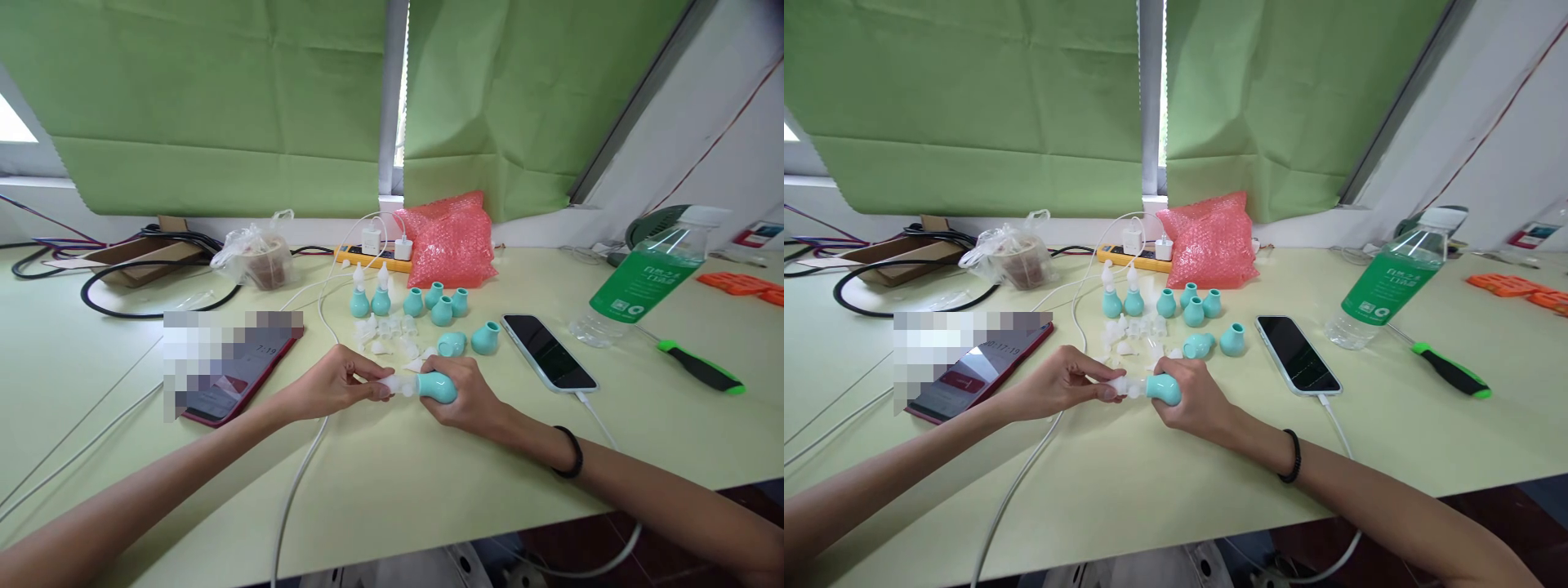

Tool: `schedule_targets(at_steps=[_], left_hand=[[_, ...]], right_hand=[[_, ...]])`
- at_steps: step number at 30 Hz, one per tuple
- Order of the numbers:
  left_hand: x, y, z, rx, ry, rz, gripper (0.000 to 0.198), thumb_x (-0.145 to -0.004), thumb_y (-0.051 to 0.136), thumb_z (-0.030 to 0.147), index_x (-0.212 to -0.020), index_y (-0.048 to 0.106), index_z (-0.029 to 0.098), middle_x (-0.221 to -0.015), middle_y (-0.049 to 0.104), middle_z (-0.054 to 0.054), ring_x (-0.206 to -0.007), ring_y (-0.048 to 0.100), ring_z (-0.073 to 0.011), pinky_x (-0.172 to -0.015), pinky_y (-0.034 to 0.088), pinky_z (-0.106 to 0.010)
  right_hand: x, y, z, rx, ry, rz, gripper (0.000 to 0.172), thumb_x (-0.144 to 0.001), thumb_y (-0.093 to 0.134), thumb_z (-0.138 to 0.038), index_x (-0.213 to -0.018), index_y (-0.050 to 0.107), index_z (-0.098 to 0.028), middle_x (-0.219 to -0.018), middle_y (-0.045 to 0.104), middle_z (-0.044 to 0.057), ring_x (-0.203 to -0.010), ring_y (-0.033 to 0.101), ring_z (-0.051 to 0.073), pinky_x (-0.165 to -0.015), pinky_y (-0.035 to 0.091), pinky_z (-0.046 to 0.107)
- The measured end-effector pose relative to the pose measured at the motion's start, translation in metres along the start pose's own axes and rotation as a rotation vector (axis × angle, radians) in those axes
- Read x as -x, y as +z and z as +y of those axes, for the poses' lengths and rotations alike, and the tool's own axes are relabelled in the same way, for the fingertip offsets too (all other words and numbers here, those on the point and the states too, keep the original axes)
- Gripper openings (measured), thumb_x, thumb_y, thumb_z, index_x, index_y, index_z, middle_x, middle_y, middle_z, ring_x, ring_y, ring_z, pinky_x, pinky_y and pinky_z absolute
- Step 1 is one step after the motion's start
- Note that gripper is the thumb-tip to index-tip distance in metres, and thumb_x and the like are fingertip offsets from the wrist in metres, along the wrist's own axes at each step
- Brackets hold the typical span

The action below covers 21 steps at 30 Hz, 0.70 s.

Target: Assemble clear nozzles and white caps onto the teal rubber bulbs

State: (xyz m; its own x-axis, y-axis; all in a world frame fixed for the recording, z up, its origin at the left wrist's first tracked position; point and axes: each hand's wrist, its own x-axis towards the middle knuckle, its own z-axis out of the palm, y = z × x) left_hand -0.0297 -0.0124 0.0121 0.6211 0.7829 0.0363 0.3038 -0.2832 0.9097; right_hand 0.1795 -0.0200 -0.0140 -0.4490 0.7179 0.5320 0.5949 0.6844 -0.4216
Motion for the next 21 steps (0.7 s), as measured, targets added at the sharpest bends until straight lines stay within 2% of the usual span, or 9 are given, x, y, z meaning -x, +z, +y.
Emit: schedule_targets(at_steps=[7,12,15,18,21], left_hand=[[0.000,0.000,0.002,0.056,-0.010,0.020,0.024,-0.068,0.061,0.028,-0.090,0.066,0.017,-0.078,0.069,-0.005,-0.071,0.062,-0.0160,-0.065,0.051,-0.026],[-0.001,-0.003,0.009,0.206,-0.037,0.103,0.025,-0.065,0.065,0.028,-0.083,0.066,0.011,-0.067,0.067,-0.007,-0.062,0.062,-0.0157,-0.062,0.051,-0.027],[-0.002,-0.002,0.012,0.238,-0.044,0.176,0.027,-0.064,0.066,0.028,-0.082,0.065,0.008,-0.062,0.066,-0.007,-0.058,0.061,-0.0155,-0.059,0.050,-0.027],[0.000,0.000,0.016,0.289,0.007,0.256,0.037,-0.064,0.066,0.028,-0.095,0.061,0.008,-0.067,0.066,-0.007,-0.062,0.061,-0.0155,-0.063,0.050,-0.028],[0.002,0.001,0.018,0.263,0.100,0.376,0.037,-0.073,0.056,0.031,-0.104,0.055,0.009,-0.075,0.066,-0.007,-0.067,0.061,-0.0149,-0.068,0.050,-0.029]], right_hand=[[-0.002,-0.003,-0.002,-0.067,0.035,-0.044,0.010,-0.059,0.051,-0.015,-0.065,0.046,-0.019,-0.055,0.051,-0.002,-0.050,0.047,0.011,-0.049,0.036,0.022],[-0.009,-0.015,-0.010,-0.123,0.049,-0.161,0.025,-0.070,0.055,-0.031,-0.090,0.047,-0.019,-0.068,0.053,-0.001,-0.058,0.049,0.011,-0.056,0.039,0.023],[-0.013,-0.021,-0.012,-0.126,-0.003,-0.230,0.020,-0.075,0.051,-0.030,-0.091,0.050,-0.019,-0.076,0.056,0.002,-0.066,0.051,0.012,-0.063,0.041,0.025],[-0.018,-0.027,-0.011,-0.106,-0.081,-0.155,0.018,-0.068,0.060,-0.028,-0.082,0.058,-0.017,-0.084,0.054,0.005,-0.080,0.051,0.015,-0.072,0.041,0.029],[-0.033,-0.037,-0.003,-0.146,-0.017,0.018,0.020,-0.063,0.064,-0.028,-0.079,0.061,-0.016,-0.082,0.053,0.005,-0.075,0.051,0.015,-0.069,0.042,0.029]])
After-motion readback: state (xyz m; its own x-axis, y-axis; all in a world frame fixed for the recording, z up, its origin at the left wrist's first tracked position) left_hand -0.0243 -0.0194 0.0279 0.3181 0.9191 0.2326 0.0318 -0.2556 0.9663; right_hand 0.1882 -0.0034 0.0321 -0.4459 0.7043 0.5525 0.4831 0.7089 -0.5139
